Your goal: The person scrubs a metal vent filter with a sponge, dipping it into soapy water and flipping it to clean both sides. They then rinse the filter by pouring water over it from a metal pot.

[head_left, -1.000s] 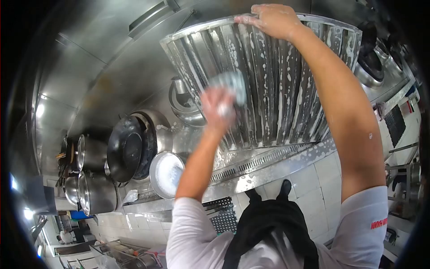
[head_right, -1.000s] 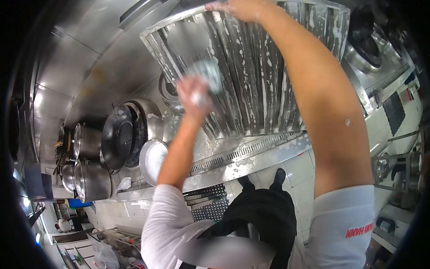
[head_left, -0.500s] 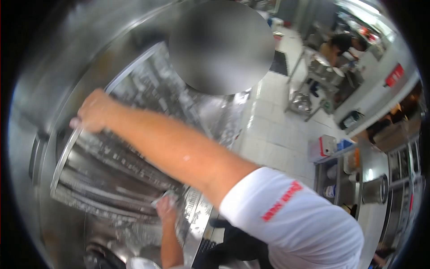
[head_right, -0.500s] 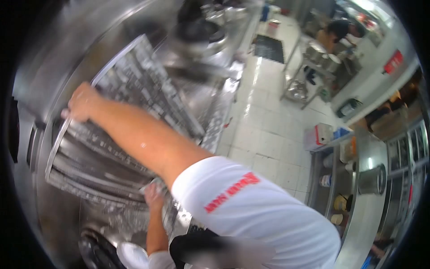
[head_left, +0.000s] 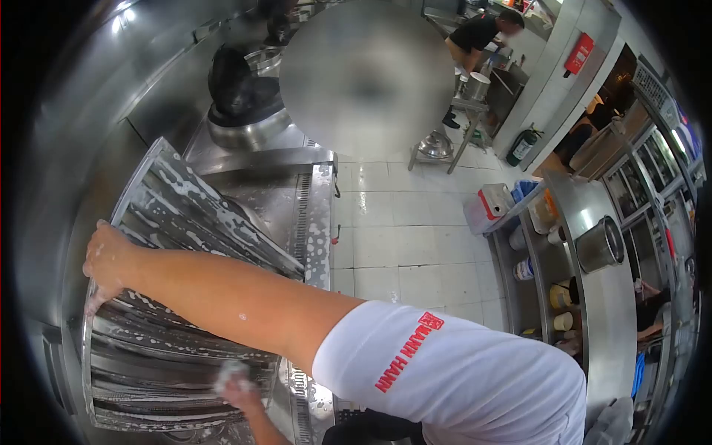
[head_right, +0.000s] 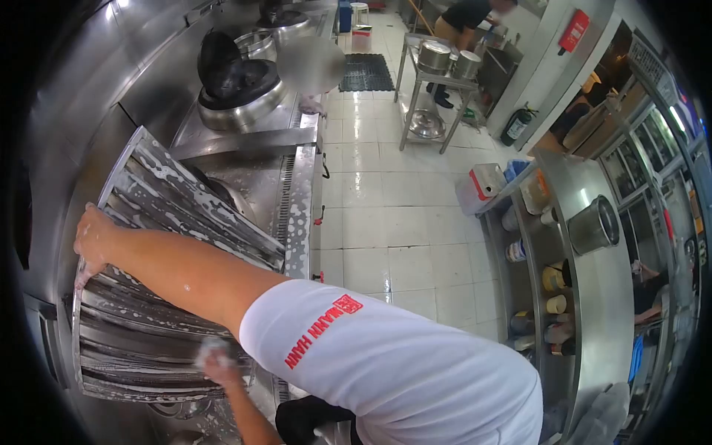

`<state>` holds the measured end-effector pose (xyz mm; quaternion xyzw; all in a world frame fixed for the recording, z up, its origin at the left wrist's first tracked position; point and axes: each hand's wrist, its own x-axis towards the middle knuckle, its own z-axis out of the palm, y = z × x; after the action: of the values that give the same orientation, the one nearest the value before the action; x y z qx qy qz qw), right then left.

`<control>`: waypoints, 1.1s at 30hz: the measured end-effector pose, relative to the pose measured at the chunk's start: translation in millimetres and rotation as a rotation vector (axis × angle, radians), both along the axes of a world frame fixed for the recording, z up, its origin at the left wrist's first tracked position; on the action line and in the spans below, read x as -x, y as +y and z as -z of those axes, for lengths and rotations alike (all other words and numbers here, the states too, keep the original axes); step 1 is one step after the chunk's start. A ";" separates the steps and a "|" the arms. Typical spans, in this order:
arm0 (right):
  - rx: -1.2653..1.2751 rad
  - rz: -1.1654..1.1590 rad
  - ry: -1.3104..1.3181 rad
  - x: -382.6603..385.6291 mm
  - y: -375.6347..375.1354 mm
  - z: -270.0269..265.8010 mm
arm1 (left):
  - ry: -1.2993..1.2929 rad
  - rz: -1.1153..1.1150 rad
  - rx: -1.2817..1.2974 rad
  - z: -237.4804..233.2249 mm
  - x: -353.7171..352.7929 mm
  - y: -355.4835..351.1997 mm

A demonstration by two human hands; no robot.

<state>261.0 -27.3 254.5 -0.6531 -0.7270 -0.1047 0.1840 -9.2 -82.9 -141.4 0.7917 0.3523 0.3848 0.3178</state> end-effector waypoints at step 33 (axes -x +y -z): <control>0.056 0.047 0.066 -1.6 32.8 6.5 | 0.337 -0.042 -1.051 -94.2 -64.0 45.7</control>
<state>262.6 5.5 248.0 -0.6780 -0.7077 -0.0671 0.1870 54.8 -37.2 -47.2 0.8873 0.1743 0.3832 -0.1886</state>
